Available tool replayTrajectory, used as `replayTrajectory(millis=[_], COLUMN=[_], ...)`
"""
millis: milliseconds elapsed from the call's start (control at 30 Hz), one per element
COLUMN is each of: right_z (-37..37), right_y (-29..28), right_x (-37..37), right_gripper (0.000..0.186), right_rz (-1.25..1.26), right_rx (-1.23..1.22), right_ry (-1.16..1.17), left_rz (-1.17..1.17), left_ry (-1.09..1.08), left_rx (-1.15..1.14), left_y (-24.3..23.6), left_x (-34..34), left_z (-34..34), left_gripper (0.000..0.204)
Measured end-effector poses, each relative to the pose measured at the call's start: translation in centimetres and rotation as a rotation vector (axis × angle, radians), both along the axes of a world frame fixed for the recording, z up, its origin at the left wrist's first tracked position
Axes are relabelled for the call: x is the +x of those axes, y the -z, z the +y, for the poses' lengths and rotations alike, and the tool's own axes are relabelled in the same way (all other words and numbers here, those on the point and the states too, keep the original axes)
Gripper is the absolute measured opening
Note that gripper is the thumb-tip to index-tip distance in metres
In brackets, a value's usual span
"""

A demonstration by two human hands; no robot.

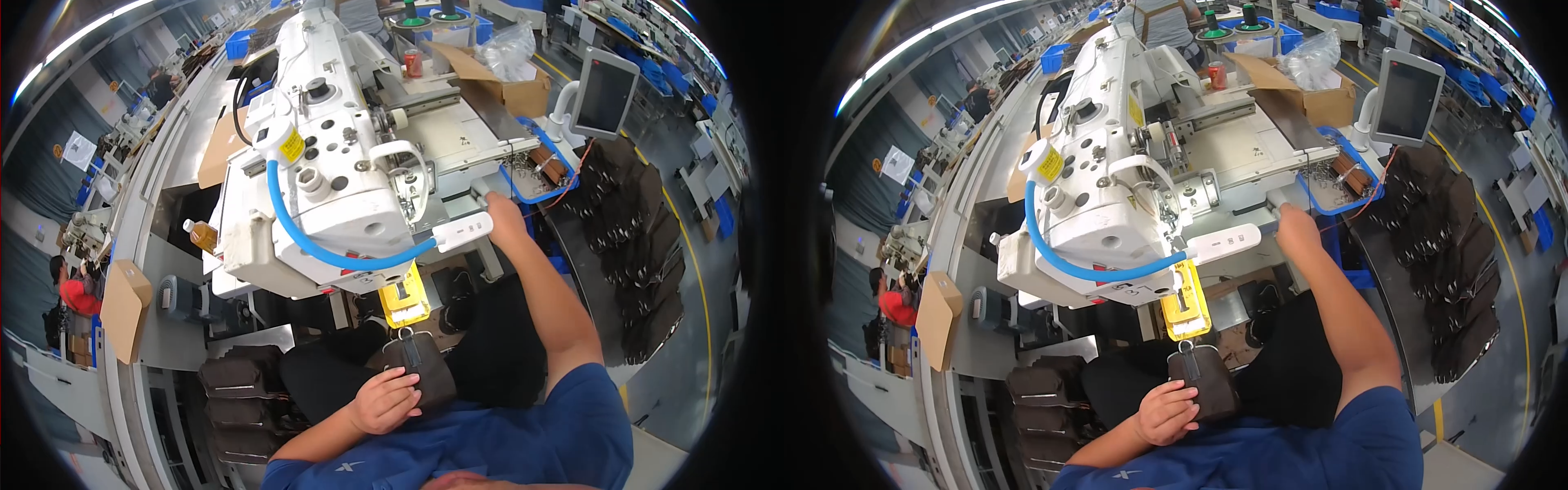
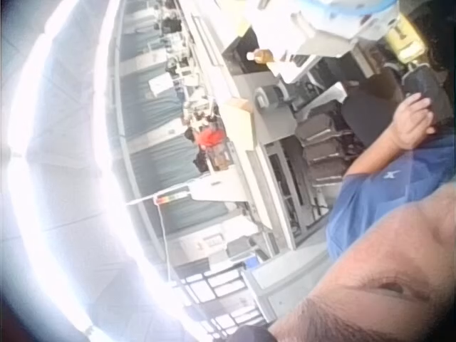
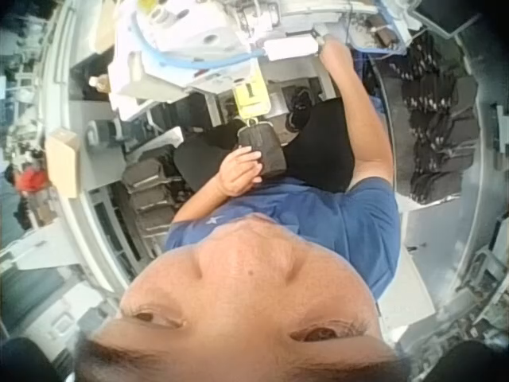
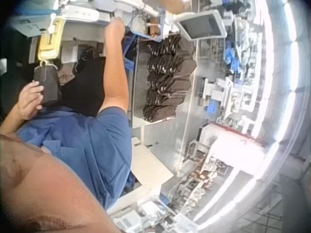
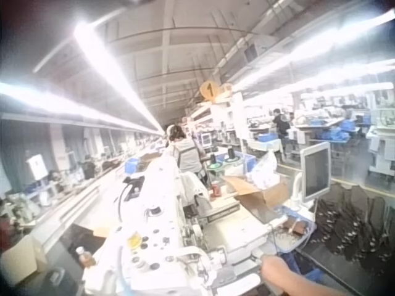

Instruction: Sewing and finishing a leather or fabric pouch using an industrial sewing machine.

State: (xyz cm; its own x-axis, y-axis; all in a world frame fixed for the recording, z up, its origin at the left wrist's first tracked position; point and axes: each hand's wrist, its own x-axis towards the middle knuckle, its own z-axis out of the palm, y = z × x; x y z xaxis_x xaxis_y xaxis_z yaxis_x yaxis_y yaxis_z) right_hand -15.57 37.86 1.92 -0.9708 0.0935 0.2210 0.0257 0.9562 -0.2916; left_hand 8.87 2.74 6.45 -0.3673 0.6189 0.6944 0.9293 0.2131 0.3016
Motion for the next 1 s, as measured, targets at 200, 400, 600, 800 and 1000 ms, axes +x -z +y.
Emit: replayTrajectory(millis=[200, 400, 600, 800, 1000], right_z=[-0.8, -4.9, -8.1, -9.8, -10.5], right_y=[-2.3, -9.9, -11.6, -11.4, -11.4], right_x=[8.8, 14.1, 15.1, 15.0, 15.2], right_gripper=[0.025, 0.033, 0.035, 0.035, 0.034], right_rz=[-0.212, -0.07, 0.13, 0.267, 0.31], right_rx=[-0.882, -0.683, -0.194, -0.049, -0.011], right_ry=[-0.138, -0.59, -0.796, -0.884, -0.899], left_rz=[0.019, 0.101, 0.108, 0.114, 0.119], left_ry=[-0.001, 0.09, 0.05, 0.03, 0.046], left_rx=[0.016, 0.01, 0.042, 0.048, 0.059], left_y=[0.1, -0.3, -0.4, -0.2, 0.1], left_x=[0.9, 0.5, 0.9, 1.8, 2.4], left_z=[0.1, 0.6, 0.7, 0.3, 0.4], left_gripper=[0.027, 0.027, 0.029, 0.029, 0.028])
